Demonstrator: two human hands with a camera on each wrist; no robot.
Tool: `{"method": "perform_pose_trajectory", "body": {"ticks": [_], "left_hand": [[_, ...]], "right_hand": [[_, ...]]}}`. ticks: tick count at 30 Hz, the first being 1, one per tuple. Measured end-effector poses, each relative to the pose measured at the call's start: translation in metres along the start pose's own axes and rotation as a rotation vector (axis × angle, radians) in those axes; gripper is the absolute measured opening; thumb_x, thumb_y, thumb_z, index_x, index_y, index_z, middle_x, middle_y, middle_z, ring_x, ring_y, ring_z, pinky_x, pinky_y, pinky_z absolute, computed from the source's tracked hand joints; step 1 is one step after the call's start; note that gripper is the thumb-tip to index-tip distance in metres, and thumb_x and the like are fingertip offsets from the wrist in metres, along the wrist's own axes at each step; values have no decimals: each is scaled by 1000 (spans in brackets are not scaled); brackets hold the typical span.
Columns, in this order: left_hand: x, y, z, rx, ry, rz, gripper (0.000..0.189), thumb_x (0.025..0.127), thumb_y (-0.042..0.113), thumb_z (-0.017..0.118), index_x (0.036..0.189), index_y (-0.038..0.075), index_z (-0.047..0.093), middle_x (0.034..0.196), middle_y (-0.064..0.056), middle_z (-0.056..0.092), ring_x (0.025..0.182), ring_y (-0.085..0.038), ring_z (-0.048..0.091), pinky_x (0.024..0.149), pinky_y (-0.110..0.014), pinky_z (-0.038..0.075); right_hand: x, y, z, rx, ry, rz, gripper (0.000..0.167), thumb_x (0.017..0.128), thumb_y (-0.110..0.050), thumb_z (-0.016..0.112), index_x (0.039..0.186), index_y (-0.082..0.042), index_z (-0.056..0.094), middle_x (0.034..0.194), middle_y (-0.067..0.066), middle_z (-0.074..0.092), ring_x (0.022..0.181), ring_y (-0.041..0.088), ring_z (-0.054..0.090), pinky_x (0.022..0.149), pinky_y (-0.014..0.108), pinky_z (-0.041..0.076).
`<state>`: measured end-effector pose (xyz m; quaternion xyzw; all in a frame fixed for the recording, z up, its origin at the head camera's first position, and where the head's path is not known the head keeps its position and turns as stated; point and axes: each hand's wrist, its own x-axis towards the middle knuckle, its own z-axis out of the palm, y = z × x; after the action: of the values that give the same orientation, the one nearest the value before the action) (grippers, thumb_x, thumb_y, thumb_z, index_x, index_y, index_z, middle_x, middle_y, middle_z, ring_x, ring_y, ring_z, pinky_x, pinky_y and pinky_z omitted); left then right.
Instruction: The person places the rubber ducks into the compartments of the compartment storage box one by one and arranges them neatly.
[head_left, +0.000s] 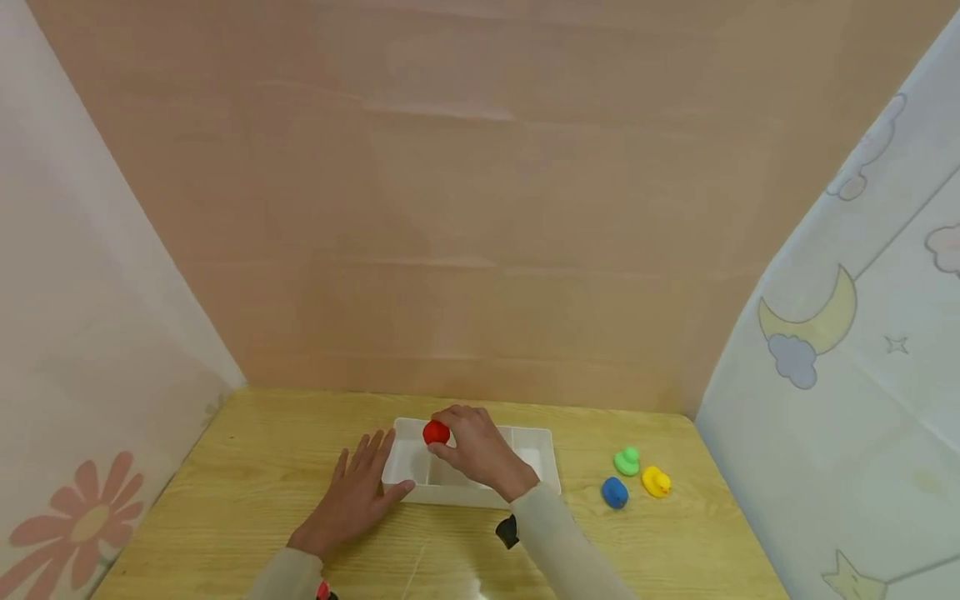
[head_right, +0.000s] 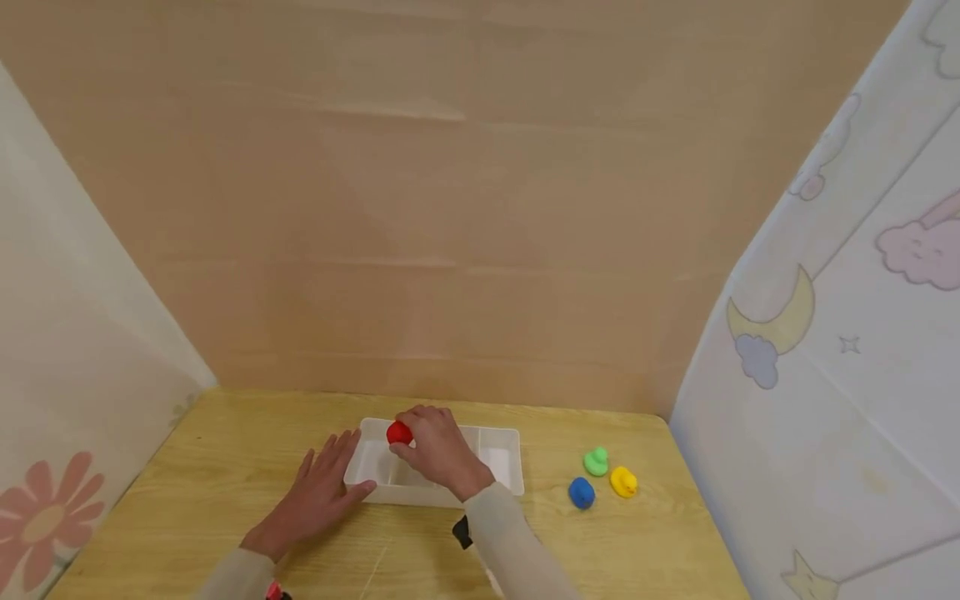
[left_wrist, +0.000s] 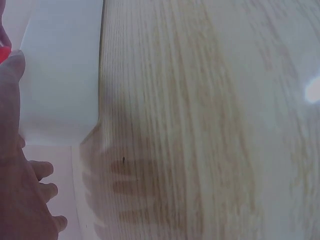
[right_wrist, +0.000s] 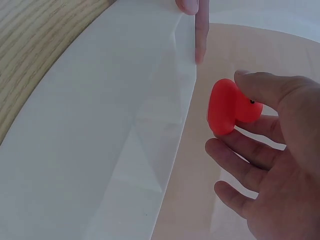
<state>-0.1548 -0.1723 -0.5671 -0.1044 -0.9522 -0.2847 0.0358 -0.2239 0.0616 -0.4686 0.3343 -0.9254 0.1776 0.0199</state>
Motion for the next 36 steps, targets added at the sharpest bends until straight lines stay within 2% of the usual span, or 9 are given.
{"method": "perform_pose_trajectory", "body": {"ticks": [7, 15, 26, 36], "left_hand": [[0, -1, 3, 4, 1, 3, 92, 104, 63, 57, 172, 15, 19, 175, -23, 28, 164, -51, 20, 125, -81, 12], [0, 3, 0, -2, 11, 0, 90, 104, 61, 58, 172, 14, 22, 175, -23, 30, 163, -51, 22, 125, -80, 13], [4, 6, -3, 1, -49, -31, 92, 104, 65, 54, 173, 18, 15, 177, -20, 25, 165, -49, 17, 128, -79, 10], [2, 5, -2, 11, -50, -32, 92, 104, 64, 55, 172, 14, 18, 176, -21, 27, 165, -50, 19, 127, -80, 11]], "right_hand": [[1, -3, 4, -5, -3, -15, 39, 98, -33, 79, 131, -13, 73, 127, 1, 77, 112, 19, 70, 110, 45, 53], [5, -10, 6, -7, -13, -22, 40, 98, -34, 78, 132, -13, 73, 130, 2, 76, 116, 20, 70, 112, 45, 53], [7, -14, 13, -11, -30, -38, 38, 100, -35, 77, 131, -13, 74, 131, 2, 76, 117, 20, 71, 113, 45, 52], [9, -20, 19, -14, -46, -58, 39, 100, -36, 77, 132, -15, 73, 128, 0, 77, 114, 17, 71, 109, 42, 53]]}}
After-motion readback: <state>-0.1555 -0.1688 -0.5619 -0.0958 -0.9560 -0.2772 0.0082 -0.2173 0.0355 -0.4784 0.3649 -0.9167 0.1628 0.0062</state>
